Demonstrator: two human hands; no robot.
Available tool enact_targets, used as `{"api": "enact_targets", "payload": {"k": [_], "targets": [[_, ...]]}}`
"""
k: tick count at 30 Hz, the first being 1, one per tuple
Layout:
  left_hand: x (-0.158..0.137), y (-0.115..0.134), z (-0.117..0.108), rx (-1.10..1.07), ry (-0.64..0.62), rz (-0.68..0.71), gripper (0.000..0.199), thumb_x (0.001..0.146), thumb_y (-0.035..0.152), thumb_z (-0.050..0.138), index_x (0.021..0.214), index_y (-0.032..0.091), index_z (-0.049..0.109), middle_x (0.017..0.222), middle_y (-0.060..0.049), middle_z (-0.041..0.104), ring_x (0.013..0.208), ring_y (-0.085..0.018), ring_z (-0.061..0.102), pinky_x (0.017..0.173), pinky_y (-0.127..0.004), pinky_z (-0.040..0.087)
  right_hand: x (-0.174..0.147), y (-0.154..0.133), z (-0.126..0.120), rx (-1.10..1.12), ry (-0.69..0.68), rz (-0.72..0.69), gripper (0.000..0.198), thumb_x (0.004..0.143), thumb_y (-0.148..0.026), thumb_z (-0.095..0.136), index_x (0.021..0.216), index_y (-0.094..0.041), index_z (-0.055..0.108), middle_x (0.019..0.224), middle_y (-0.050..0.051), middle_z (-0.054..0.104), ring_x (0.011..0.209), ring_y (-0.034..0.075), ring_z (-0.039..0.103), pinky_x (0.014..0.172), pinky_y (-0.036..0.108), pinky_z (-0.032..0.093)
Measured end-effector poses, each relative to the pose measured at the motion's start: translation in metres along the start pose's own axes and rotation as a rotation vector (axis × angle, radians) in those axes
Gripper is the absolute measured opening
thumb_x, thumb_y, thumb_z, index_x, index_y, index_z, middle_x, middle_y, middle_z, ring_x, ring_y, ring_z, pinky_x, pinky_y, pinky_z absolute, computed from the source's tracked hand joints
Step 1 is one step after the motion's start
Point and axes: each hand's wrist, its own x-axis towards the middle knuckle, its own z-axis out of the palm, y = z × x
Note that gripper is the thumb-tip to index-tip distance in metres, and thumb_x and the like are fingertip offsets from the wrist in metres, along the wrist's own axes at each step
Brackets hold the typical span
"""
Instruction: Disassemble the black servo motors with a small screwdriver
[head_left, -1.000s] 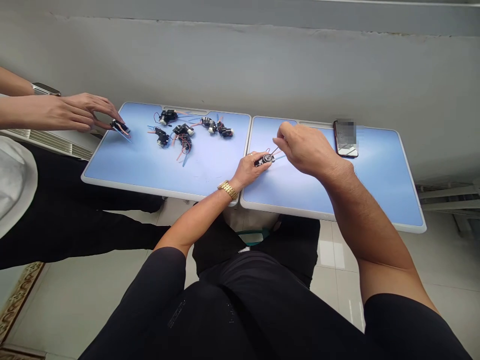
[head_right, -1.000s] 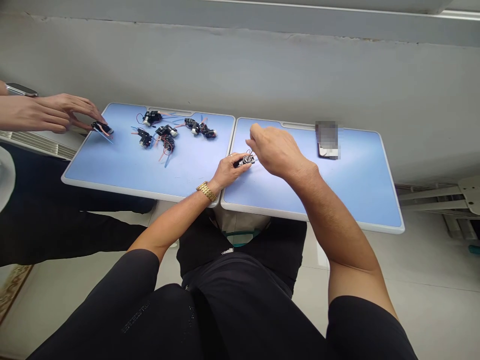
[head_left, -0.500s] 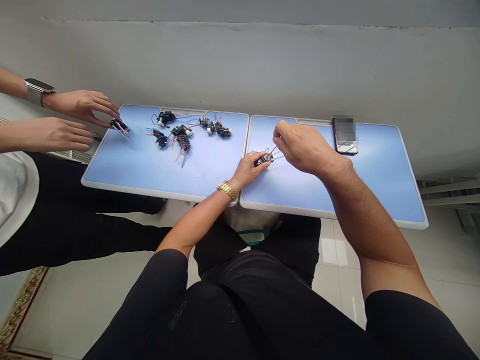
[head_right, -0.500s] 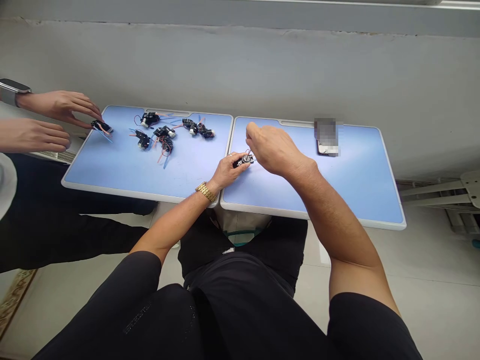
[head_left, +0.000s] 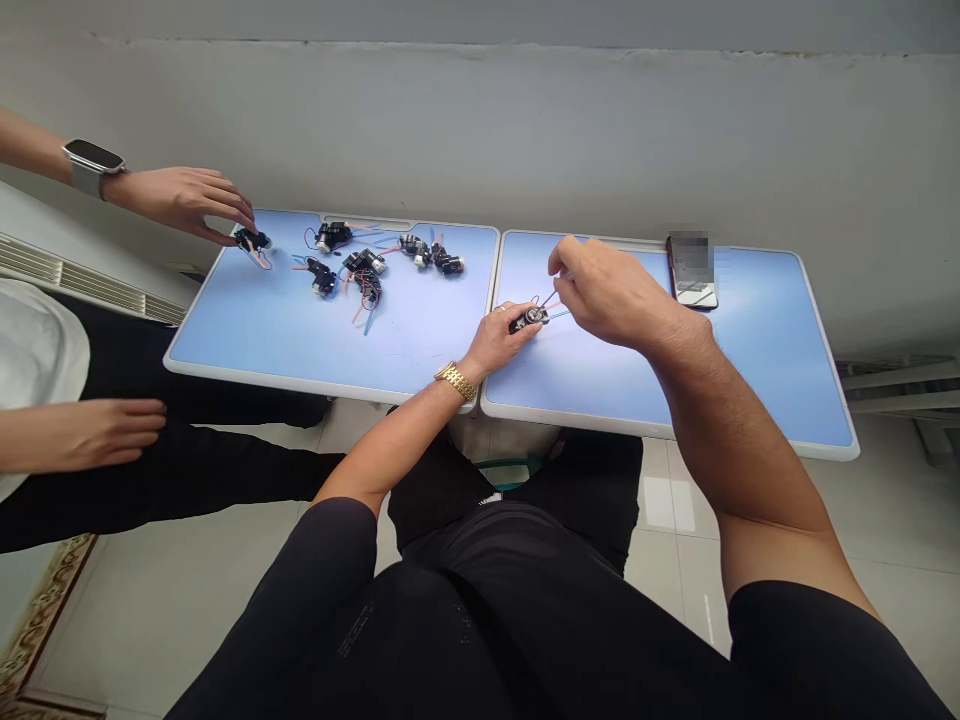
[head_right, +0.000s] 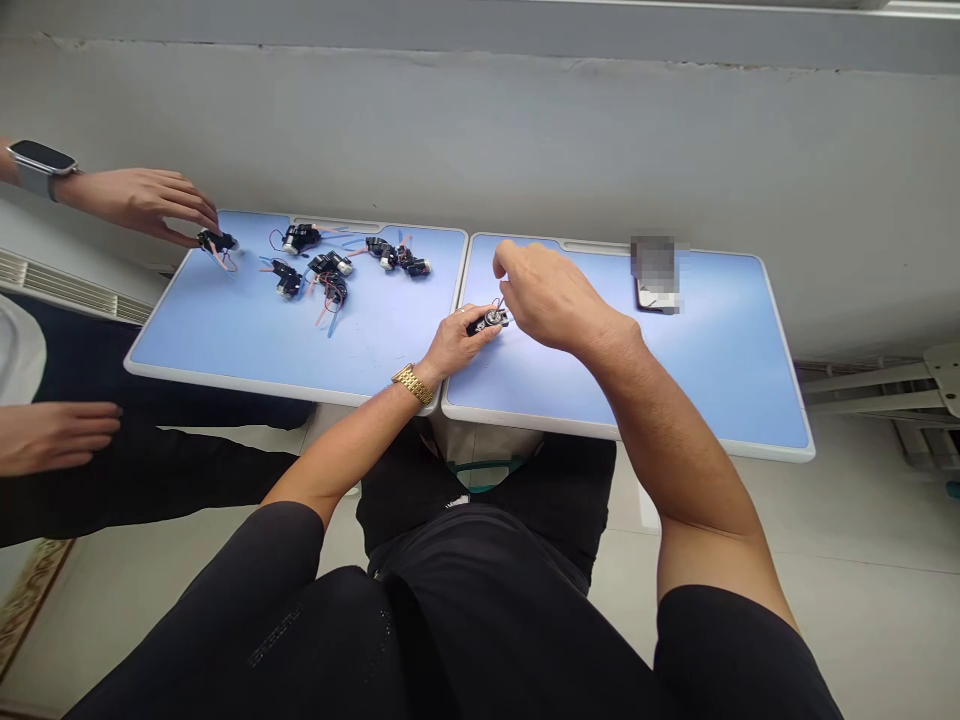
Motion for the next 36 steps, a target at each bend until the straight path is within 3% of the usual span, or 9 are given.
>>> {"api": "enact_targets", "payload": {"k": [3,12,19,23,26,31,36], "targets": [[0.0,0.0,0.0,0.0,0.0,-0.005,0.035,0.106,0.029,0.072,0.14,0.022,0.078,0.125,-0.008,0.08,0.114,-0.023,0.074,0.109,-0.036,0.056,-0.002,0.002,0.001,0.028,0.025,-0.017,0.029,0.107,-0.03,0.049,0.131,-0.025,0.064,0.114,0.014,0.076,0.106,0.034,0.065,0.083,0.045,0.049],[0.001,-0.003,0.002,-0.016,0.017,0.003,0.035,0.105,0.028,0.074,0.139,0.021,0.078,0.127,-0.009,0.08,0.116,-0.023,0.074,0.111,-0.037,0.056,-0.001,0.0,0.003,-0.014,0.03,0.023,0.026,0.107,-0.028,0.046,0.116,-0.025,0.07,0.101,0.012,0.077,0.089,0.031,0.064,0.076,0.042,0.043],[0.001,-0.002,0.003,-0.014,0.028,-0.021,0.035,0.105,0.027,0.075,0.139,0.022,0.078,0.132,-0.009,0.08,0.121,-0.023,0.074,0.114,-0.037,0.056,-0.011,0.008,-0.002,0.066,0.131,0.067,0.027,0.107,-0.033,0.049,0.107,-0.03,0.077,0.104,0.009,0.083,0.097,0.032,0.073,0.085,0.047,0.052],[0.001,-0.004,0.003,-0.026,0.041,0.004,0.034,0.105,0.027,0.075,0.139,0.02,0.078,0.131,-0.01,0.081,0.12,-0.024,0.075,0.114,-0.038,0.056,-0.016,0.016,0.02,0.296,0.327,0.121,0.026,0.105,-0.036,0.058,0.11,-0.029,0.082,0.116,0.008,0.086,0.102,0.031,0.079,0.093,0.049,0.059],[0.001,-0.005,0.004,-0.036,0.043,0.014,0.034,0.105,0.027,0.076,0.139,0.019,0.079,0.128,-0.01,0.081,0.118,-0.024,0.076,0.111,-0.037,0.057,-0.018,0.018,0.048,0.482,0.373,0.19,0.019,0.097,-0.033,0.068,0.108,-0.027,0.082,0.107,0.005,0.087,0.096,0.028,0.08,0.091,0.047,0.063],[0.001,-0.008,0.005,-0.063,0.05,0.051,0.032,0.106,0.027,0.076,0.137,0.022,0.079,0.132,-0.009,0.081,0.125,-0.024,0.075,0.116,-0.038,0.056,-0.019,0.018,0.078,0.561,0.329,0.213,0.007,0.092,-0.027,0.072,0.097,-0.026,0.076,0.097,0.003,0.085,0.087,0.024,0.079,0.084,0.04,0.062],[0.002,-0.007,0.005,-0.021,0.057,0.052,0.026,0.106,0.027,0.075,0.131,0.021,0.081,0.124,-0.009,0.081,0.118,-0.023,0.076,0.111,-0.037,0.059,-0.018,0.022,0.078,0.305,0.14,0.194,0.017,0.098,-0.023,0.064,0.108,-0.025,0.078,0.112,0.008,0.087,0.095,0.028,0.079,0.087,0.042,0.057]]}}
